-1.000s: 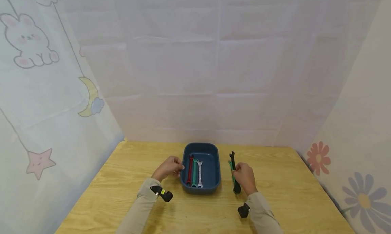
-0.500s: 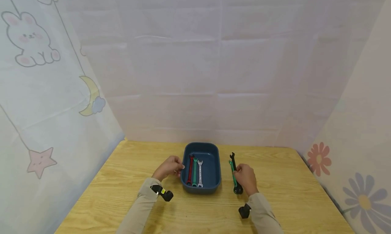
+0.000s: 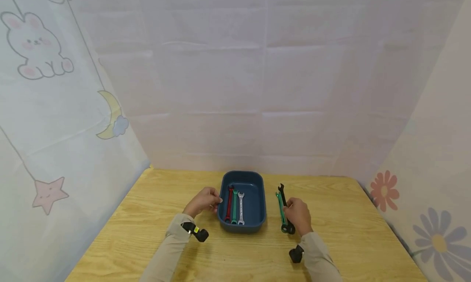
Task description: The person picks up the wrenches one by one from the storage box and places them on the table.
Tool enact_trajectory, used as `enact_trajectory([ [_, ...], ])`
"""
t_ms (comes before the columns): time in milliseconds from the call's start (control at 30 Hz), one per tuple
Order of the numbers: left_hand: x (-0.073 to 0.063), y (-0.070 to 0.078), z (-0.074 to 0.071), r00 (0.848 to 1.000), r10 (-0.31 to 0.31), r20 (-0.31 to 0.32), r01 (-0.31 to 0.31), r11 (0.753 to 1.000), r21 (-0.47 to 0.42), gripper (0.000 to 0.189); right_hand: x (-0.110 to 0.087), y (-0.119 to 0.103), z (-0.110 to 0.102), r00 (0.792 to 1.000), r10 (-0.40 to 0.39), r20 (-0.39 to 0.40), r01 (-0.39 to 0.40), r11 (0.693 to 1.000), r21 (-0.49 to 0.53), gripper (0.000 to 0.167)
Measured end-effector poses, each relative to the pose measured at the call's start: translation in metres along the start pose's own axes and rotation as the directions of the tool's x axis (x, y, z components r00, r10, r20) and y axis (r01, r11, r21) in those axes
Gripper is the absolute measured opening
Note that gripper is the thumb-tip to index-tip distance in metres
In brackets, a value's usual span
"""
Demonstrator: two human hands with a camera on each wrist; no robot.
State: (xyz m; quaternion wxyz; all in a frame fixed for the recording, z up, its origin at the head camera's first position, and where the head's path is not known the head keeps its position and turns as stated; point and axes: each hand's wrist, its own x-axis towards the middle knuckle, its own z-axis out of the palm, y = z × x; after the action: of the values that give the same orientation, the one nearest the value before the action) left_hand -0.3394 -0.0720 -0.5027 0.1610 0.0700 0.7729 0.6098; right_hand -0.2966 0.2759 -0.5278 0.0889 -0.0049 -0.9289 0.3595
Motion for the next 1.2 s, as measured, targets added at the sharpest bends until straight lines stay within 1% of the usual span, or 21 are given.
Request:
enact_trajectory([
  [167,-0.001,0.0,0.0,1.0,-0.004,-0.003,0.004,1.0,0.003,0.009,-0.001,0.003,0.0,1.0,-0.015,0.002,0.015,1.0,-0.009,0.012],
  [333,-0.002,-0.001,0.0,1.0,-0.016,0.0,0.016,1.0,0.001,0.01,-0.004,0.003,0.001,1.0,0.008,0.012,-0.008,1.0,-0.009,0.012],
  [633,-0.003,0.0,0.0,1.0,-0.002,0.002,0.002,1.0,-0.009,0.009,-0.005,0.007,0.003,0.999,0.041,0.018,-0.041,0.999,0.003,0.012],
  [733,-0.004,-0.001,0.0,1.0,-0.003,0.002,0.003,1.0,-0.009,0.009,-0.006,0.01,0.004,0.999,0.041,0.017,-0.041,0.999,0.004,0.013],
  [900,-0.005,0.001,0.001,1.0,0.005,-0.002,-0.005,1.0,0.0,0.008,-0.006,0.009,0.001,0.999,0.051,0.009,-0.051,0.999,0.005,0.015],
  [1200,-0.006,0.0,0.001,1.0,-0.006,-0.002,0.006,1.0,-0.006,0.01,-0.007,0.016,0.006,0.995,0.096,0.02,-0.097,0.995,0.015,0.016],
])
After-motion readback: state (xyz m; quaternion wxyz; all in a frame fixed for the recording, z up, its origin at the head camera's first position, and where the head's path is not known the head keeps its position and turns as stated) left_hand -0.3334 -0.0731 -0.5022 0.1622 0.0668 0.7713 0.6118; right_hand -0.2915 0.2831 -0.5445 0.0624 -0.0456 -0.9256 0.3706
